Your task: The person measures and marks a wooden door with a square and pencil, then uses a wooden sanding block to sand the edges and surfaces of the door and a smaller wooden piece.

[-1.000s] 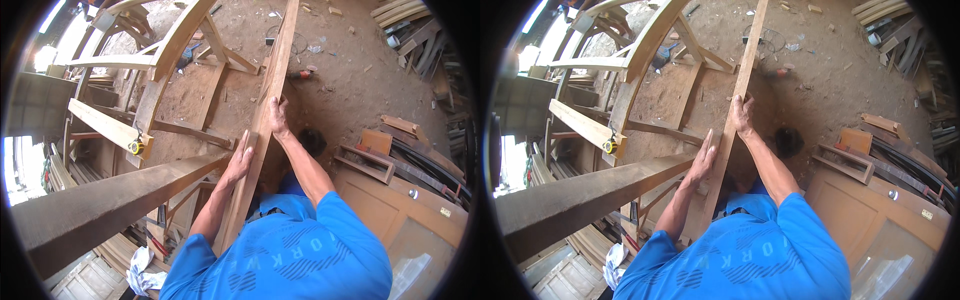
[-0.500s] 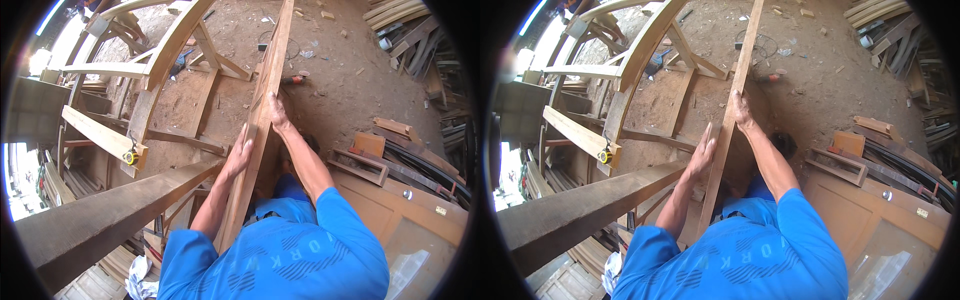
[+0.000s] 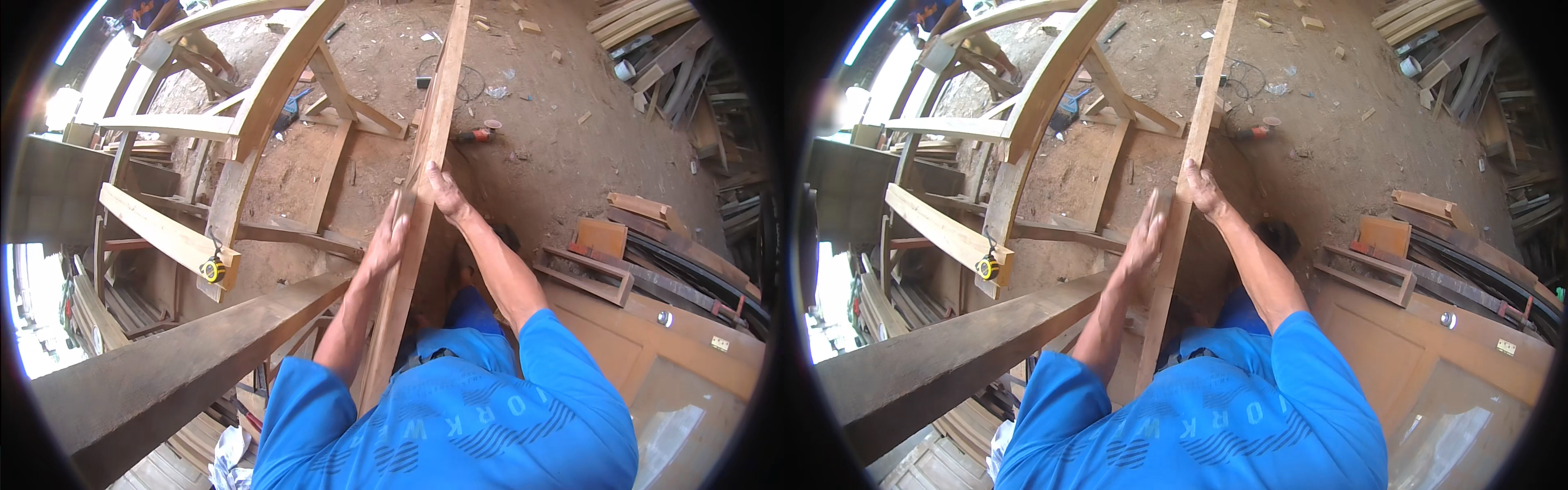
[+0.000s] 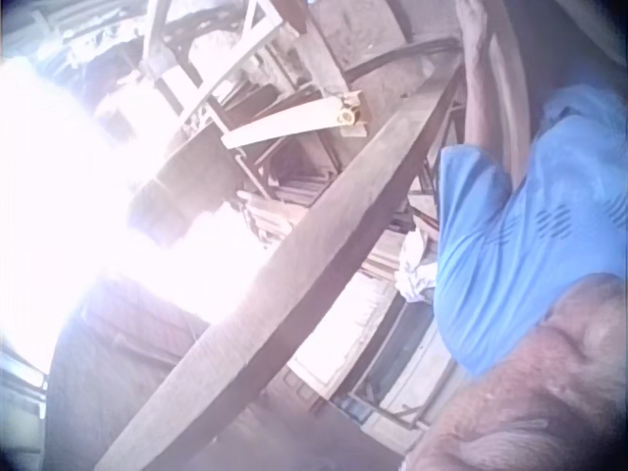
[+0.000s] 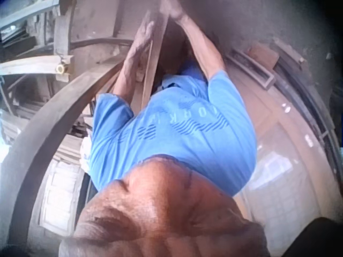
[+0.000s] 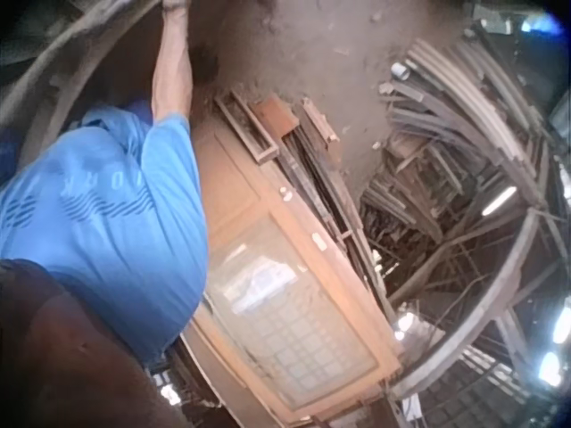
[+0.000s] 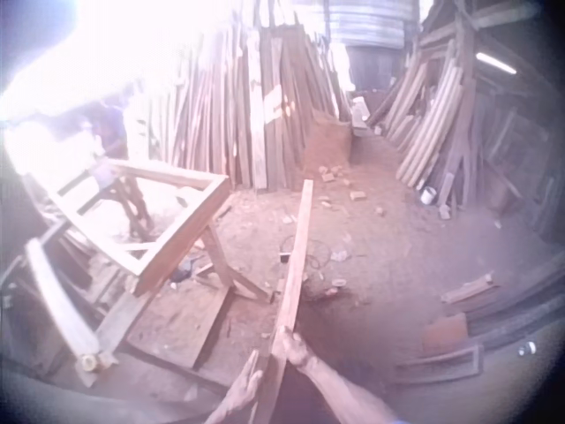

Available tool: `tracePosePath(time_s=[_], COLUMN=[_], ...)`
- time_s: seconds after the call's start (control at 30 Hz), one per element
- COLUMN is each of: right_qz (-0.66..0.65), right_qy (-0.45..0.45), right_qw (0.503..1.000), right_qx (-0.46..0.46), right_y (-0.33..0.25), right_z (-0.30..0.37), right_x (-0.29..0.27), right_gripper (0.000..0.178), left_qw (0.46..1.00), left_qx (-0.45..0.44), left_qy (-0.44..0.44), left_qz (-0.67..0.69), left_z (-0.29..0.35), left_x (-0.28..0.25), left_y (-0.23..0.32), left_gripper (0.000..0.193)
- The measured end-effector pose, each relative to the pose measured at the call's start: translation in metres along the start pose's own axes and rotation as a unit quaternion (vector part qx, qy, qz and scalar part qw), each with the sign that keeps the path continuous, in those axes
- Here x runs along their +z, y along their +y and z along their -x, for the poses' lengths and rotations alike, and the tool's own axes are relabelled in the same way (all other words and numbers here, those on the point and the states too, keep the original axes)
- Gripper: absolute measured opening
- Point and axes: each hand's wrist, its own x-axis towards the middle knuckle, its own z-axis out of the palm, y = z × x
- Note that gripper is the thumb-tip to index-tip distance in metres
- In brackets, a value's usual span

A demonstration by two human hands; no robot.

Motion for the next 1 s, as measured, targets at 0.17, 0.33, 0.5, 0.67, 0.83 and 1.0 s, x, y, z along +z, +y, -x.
tracePosePath(time_s=[0.17, 0.33, 0.5, 0.67, 0.83, 1.0], right_qz=[-0.02, -0.061, 0.026, 0.035, 0.05, 0.068], right_qy=[0.07, 0.047, 0.027, 0.075, 0.063, -0.015], right_qw=[0.994, 0.996, 0.999, 0.996, 0.995, 0.996], right_qx=[-0.079, -0.036, -0.005, -0.043, -0.062, 0.048], right_y=[0.01, -0.006, -0.01, -0.014, 0.004, -0.022], right_z=[0.002, 0.016, 0.015, 0.011, 0.001, 0.01], right_x=[0.013, 0.017, 0.014, 0.015, 0.0, -0.001], right_gripper=[0.056, 0.057, 0.061, 0.068, 0.065, 0.058], left_qw=[0.995, 0.995, 1.0, 0.999, 0.999, 0.993], left_qx=[-0.087, -0.093, -0.006, -0.014, -0.042, -0.109], left_qy=[-0.033, -0.027, 0.007, 0.008, -0.03, -0.028], left_qz=[0.022, -0.003, 0.002, 0.039, 0.012, 0.041], left_z=[0.135, 0.118, 0.003, -0.032, 0.079, 0.141], left_x=[-0.011, -0.009, 0.0, 0.0, -0.006, -0.009], left_y=[-0.009, -0.004, -0.001, 0.022, -0.002, -0.005], left_gripper=[0.064, 0.066, 0.068, 0.068, 0.067, 0.069])
